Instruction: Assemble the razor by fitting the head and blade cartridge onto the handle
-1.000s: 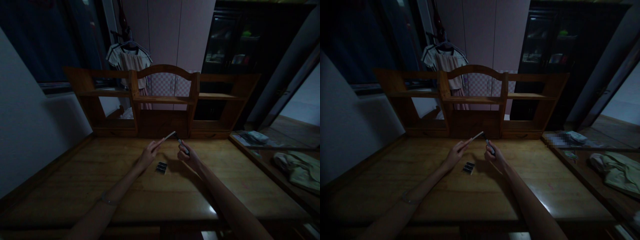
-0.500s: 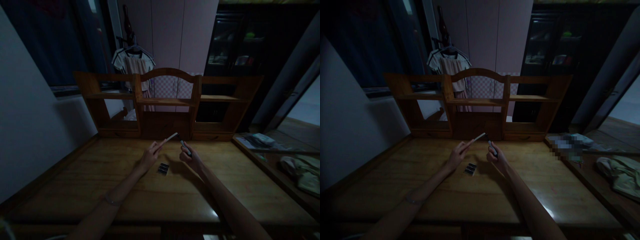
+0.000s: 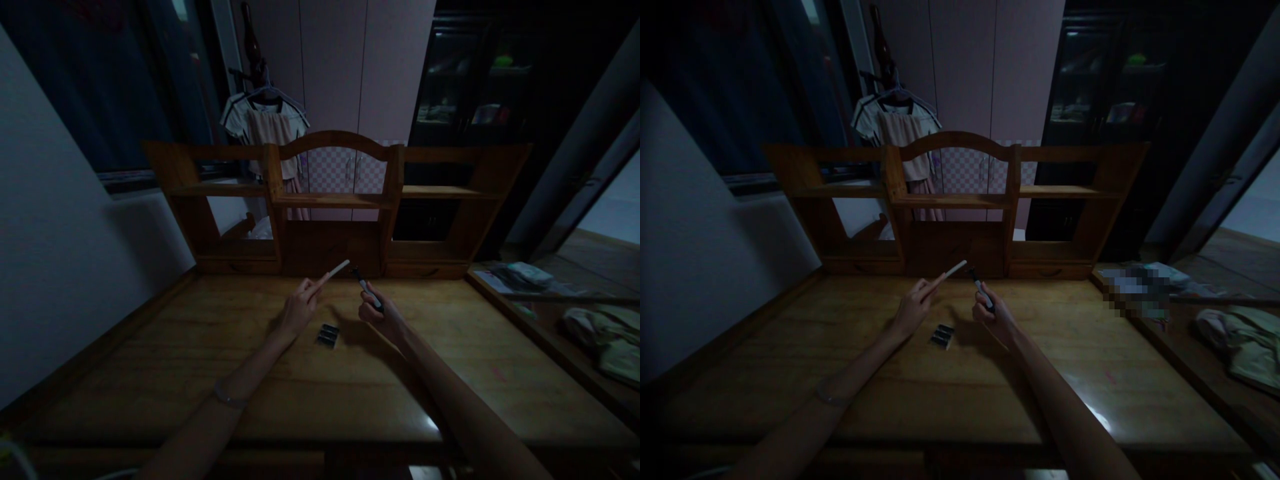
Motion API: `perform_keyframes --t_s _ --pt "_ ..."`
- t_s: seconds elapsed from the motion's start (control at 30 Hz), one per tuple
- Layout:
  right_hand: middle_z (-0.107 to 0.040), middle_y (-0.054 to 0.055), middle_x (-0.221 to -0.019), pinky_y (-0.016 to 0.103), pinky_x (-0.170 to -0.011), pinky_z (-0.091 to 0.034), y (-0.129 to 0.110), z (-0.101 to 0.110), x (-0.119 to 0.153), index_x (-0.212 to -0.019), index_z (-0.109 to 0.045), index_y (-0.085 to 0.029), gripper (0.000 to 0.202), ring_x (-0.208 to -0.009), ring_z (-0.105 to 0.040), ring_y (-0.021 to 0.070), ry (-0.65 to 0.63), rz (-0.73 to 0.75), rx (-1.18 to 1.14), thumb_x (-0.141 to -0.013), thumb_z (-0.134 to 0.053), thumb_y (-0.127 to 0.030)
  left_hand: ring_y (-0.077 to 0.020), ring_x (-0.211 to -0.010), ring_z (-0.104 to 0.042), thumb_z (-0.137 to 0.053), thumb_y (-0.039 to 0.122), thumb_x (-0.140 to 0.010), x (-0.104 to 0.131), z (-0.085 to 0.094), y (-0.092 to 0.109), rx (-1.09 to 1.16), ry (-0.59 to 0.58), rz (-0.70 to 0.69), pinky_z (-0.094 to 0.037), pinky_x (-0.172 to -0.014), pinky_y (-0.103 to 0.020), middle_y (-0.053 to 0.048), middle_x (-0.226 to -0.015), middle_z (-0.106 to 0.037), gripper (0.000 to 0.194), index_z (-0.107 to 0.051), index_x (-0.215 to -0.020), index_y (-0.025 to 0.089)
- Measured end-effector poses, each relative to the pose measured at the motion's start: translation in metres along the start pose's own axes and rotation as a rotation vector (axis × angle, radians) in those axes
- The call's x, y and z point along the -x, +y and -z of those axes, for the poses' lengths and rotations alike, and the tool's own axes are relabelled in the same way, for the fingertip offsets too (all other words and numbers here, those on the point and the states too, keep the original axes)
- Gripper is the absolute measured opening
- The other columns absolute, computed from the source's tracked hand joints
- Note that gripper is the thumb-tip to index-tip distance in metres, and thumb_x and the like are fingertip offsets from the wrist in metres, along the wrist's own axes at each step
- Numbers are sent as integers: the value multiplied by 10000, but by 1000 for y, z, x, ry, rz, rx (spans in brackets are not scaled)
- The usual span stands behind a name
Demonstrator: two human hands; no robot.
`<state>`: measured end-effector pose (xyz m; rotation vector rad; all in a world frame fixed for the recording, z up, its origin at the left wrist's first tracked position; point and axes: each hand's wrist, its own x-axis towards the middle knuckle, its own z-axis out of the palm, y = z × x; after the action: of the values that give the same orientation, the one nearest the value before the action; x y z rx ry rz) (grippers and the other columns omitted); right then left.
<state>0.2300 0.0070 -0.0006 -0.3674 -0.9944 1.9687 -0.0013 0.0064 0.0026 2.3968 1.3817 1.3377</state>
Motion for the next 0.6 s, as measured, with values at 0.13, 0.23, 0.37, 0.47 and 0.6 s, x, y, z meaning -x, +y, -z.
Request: perform_keyframes --t_s 0.13,0.23,0.37,0.47,0.6 --pt "-204 -90 -320 237 -408 -187 0 0 -1 -567 -359 -204 434 -331 -130 83 -35 -4 -18 -912 -415 -461 -99 -757 -493 -402 210 -915 0 1 -3 -25 -50 -25 -396 -716 -187 -11 -874 -498 442 -410 -1348 302" --pt "-214 -89 -324 234 -403 -175 0 1 -1 -585 -388 -201 416 -332 -125 82 -49 0 -28 -918 -407 -451 -102 -730 -496 -400 213 -917 -2 -2 -10 -46 -56 18 -399 -704 -194 -7 -847 -496 446 -402 -1351 314" --pt "-213 -87 -332 236 -401 -166 0 4 -1 -593 -397 -201 409 -337 -121 82 -59 4 -35 -921 -399 -446 -115 -746 -510 -356 224 -935 -1 -2 -11 -39 -9 79 -408 -715 -211 -18 -862 -508 434 -392 -1360 304" --pt "-210 -89 -336 238 -402 -169 2 7 -2 -598 -396 -204 405 -337 -120 82 -56 2 -38 -921 -396 -448 -116 -765 -522 -355 232 -937 3 -2 3 -33 -87 11 -411 -734 -211 -20 -891 -524 441 -369 -1370 319" --pt "-199 -92 -329 240 -401 -170 4 10 -3 -585 -363 -210 409 -332 -113 83 -47 21 -44 -918 -394 -445 -119 -773 -545 -356 255 -937 3 -6 17 -111 -111 47 -417 -733 -212 -23 -923 -545 433 -382 -1360 344"
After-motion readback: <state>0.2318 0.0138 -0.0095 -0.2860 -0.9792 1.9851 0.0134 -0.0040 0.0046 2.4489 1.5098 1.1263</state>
